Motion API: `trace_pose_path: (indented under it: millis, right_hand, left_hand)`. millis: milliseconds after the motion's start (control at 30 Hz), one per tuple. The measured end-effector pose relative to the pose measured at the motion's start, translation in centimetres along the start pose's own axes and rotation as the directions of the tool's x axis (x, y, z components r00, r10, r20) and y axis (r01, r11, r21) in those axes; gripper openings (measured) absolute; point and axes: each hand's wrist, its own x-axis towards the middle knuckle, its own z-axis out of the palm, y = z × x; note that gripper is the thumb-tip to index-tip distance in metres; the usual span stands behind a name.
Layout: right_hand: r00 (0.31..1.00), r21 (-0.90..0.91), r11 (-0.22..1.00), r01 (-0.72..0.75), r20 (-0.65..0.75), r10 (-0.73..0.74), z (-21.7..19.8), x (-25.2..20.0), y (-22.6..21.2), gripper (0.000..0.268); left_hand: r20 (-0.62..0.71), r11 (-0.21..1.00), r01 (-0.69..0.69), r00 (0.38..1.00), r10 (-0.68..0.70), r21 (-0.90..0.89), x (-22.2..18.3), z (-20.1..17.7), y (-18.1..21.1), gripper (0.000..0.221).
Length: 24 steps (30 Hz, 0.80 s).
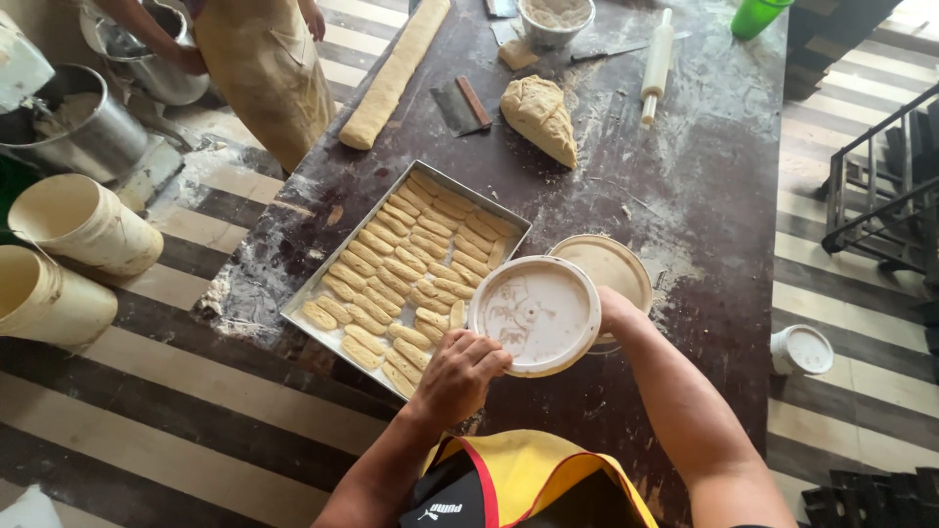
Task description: The person picks elongated dough pieces from a floured tray and arranges them in rows on black baking trays, working through the tray one piece at a time while a coworker cuts more dough pieces at the table.
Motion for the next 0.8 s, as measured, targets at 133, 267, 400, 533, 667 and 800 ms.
trace_pose_path:
  millis: [133,267,400,533,667,800]
  right_hand:
    - [0.957,0.107,0.954,-0.279,0.112,0.268,-1.4,-0.6,-1.4,0.050]
    - [0.987,-0.160,0.974,-0.161,-0.012,0.161,-3.4,-2.3,-5.2,0.051]
    - [0.972,-0.209,0.950,-0.233,-0.090,0.218,-3.2,-2.6,-4.2,0.041]
    - [0.976,-0.268,0.940,-0.212,-0.099,0.192,-3.0,-3.0,-3.1,0.038]
    - [0.982,-0.276,0.949,-0.153,-0.153,0.114,-3.3,-3.7,-4.0,0.038]
    - [0.932,-0.128,0.968,-0.217,-0.321,0.167,-2.8,-4.4,-3.0,0.025]
  left_hand:
    - [-0.004,1.000,-0.006,1.000,0.006,0.009,0.2,0.1,0.1,0.014]
    - [0.007,1.000,-0.006,1.000,0.005,0.013,0.5,0.6,0.0,0.016]
    - [0.017,1.000,-0.014,1.000,0.014,0.010,0.9,0.7,0.1,0.017]
    - [0.016,1.000,-0.021,1.000,0.021,0.011,1.2,1.0,0.3,0.016]
    - [0.008,0.999,-0.029,1.000,0.028,0.020,1.7,1.3,0.3,0.013]
    - [-0.007,1.000,-0.016,1.000,0.016,0.018,2.0,2.1,-0.2,0.013]
